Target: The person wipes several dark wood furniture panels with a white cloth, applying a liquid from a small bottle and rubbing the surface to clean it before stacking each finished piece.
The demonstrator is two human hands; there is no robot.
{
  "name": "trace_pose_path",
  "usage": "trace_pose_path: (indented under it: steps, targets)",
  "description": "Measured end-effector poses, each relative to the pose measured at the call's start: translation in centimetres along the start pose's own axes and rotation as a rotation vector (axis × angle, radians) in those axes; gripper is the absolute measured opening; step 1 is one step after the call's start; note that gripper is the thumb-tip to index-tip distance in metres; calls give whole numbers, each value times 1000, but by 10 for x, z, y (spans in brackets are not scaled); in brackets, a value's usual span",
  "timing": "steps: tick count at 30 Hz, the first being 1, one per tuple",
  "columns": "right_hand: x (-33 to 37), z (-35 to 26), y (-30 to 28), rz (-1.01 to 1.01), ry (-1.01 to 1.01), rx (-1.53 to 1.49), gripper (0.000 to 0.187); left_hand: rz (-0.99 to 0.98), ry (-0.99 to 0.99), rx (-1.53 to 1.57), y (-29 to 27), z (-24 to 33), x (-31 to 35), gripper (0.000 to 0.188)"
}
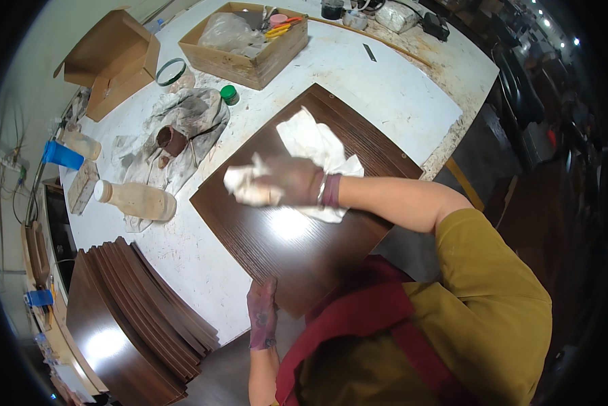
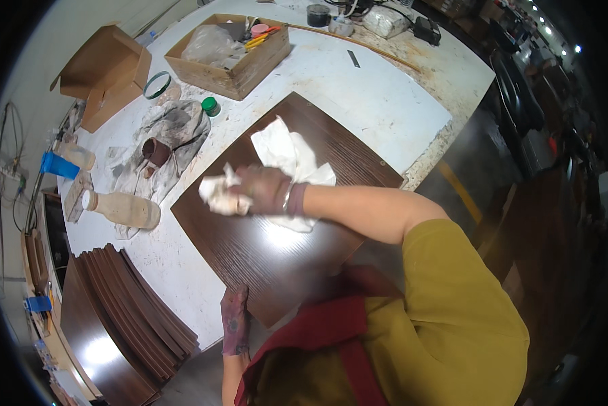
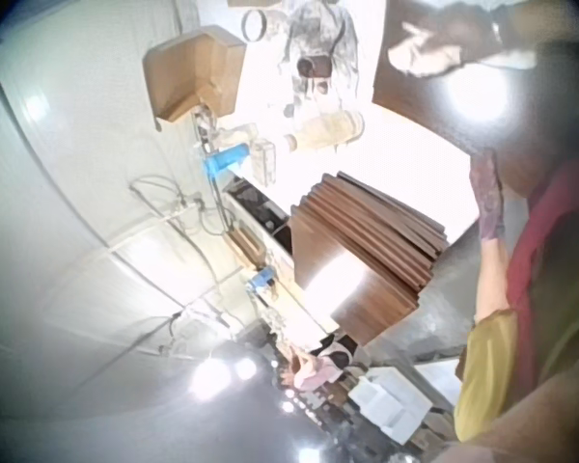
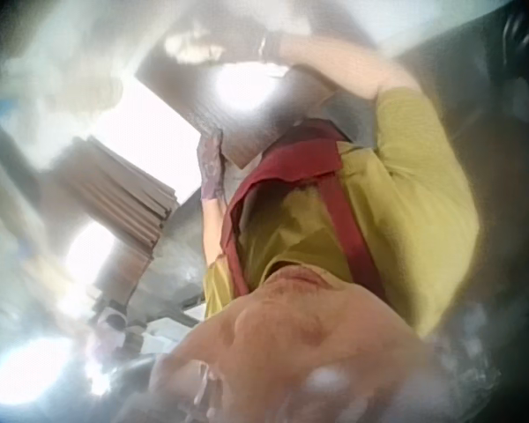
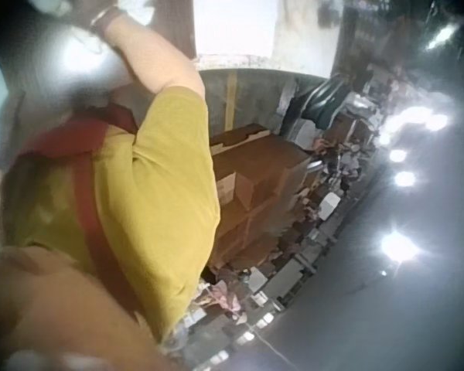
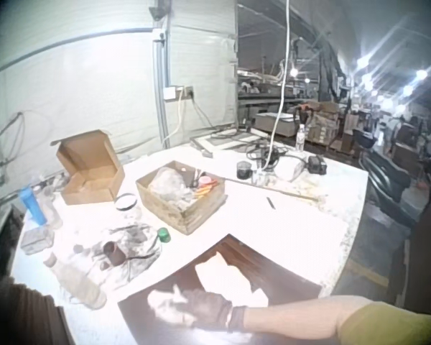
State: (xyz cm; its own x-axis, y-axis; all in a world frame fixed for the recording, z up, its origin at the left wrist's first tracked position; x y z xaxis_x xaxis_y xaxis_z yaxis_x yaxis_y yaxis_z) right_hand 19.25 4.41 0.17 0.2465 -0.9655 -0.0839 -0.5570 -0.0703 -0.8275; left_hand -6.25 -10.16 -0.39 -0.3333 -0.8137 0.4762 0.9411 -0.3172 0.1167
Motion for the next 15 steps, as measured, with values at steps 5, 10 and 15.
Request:
trace_pose_path:
  steps: [5, 10, 15]
  targets:
    - [-3, 127, -119, 220, 615, 162, 38, -18, -90, -207, -9, -3, -4, 35]
    - [11, 86, -91, 89, 308, 232, 41, -100, -7, -879, -29, 11, -20, 32]
    - [29, 96, -111, 160, 327, 78, 64, 213, 783, -1247, 4, 100, -59, 27]
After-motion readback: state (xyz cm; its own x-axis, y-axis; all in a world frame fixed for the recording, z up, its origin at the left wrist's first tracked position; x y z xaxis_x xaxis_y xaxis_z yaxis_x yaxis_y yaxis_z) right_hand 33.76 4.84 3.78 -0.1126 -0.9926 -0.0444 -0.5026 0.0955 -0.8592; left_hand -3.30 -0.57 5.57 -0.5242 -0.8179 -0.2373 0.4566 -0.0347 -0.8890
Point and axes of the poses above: each hand's wrist, its own x-axis away from the middle knuckle, its own y-axis out of the palm, z = x × y, the point moved 4 cm from there along -x, towards the middle knuckle, and after that the axes turned 7 degrees about -z, right-handed, at the moved point
